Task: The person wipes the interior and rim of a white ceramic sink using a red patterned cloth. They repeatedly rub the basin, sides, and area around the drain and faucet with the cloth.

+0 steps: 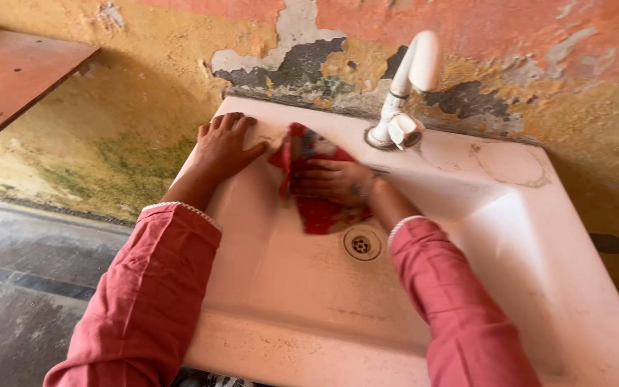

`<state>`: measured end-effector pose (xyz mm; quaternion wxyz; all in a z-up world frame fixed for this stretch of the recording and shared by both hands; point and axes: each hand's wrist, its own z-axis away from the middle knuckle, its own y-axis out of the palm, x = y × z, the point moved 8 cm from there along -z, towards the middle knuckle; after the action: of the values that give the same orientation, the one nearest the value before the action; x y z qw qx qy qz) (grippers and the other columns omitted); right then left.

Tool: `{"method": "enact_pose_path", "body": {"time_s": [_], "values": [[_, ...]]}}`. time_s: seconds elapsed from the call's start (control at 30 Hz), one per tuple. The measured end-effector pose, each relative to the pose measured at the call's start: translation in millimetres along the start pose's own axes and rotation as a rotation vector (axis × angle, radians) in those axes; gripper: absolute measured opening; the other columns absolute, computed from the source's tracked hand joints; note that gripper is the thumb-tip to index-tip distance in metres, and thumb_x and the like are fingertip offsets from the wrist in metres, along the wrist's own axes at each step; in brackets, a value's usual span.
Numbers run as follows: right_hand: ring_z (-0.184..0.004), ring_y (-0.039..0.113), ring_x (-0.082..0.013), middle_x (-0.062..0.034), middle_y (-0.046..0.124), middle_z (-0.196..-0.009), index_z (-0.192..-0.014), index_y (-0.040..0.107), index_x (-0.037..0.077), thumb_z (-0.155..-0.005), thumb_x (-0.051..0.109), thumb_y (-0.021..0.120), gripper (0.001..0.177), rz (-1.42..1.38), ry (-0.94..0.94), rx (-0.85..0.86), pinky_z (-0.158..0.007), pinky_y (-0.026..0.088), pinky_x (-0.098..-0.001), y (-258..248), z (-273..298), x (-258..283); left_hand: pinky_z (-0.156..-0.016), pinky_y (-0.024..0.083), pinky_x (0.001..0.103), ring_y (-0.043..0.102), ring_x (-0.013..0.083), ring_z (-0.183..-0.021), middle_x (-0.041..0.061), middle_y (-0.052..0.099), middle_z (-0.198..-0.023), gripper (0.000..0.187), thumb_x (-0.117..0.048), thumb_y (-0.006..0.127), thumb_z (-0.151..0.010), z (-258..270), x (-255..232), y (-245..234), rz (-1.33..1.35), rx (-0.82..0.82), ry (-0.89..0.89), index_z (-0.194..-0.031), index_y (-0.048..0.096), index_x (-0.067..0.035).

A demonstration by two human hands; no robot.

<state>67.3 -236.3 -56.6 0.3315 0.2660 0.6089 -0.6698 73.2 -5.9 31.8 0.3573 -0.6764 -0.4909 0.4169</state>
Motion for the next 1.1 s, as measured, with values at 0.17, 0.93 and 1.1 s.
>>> {"method": "enact_pose_path", "body": {"time_s": [0.17,0.93,1.1], "values": [[-0.152,0.023,-0.0191,0.0048,0.031,-0.164,-0.157,0.033,0.021,-0.091,0.027,0.05,0.069,-0.089,0.068,0.207,-0.126,0.011,-0.0464,-54.5,108.9,-22.0,-0.111,0.03,0.055,0.042,0.0348,-0.14,0.011,0.051,-0.149,0.071,-0.064,0.061,-0.089,-4.9,3.9,6.7,-0.013,-0.033,0.025,-0.141,0.058,-0.016],[-0.154,0.025,-0.0274,-0.0089,0.03,-0.166,-0.155,0.036,0.01,-0.09,0.022,0.052,0.068,-0.223,-0.057,-0.033,-0.126,0.014,-0.048,-21.5,-18.7,2.6,-0.108,0.032,0.057,0.044,0.0349,-0.135,0.014,0.054,-0.143,0.069,-0.061,0.064,-0.086,-4.4,-1.3,-0.1,-0.038,-0.08,0.031,-0.138,0.06,-0.015],[-0.156,0.022,-0.0233,-0.0072,0.027,-0.17,-0.161,0.034,0.009,-0.095,0.022,0.051,0.07,-0.285,0.091,-0.041,-0.129,0.012,-0.0454,-14.8,9.2,1.1,-0.11,0.032,0.055,0.044,0.0352,-0.137,0.013,0.054,-0.145,0.069,-0.061,0.066,-0.086,-3.2,2.3,3.3,0.016,-0.1,0.047,-0.137,0.061,-0.015]]}}
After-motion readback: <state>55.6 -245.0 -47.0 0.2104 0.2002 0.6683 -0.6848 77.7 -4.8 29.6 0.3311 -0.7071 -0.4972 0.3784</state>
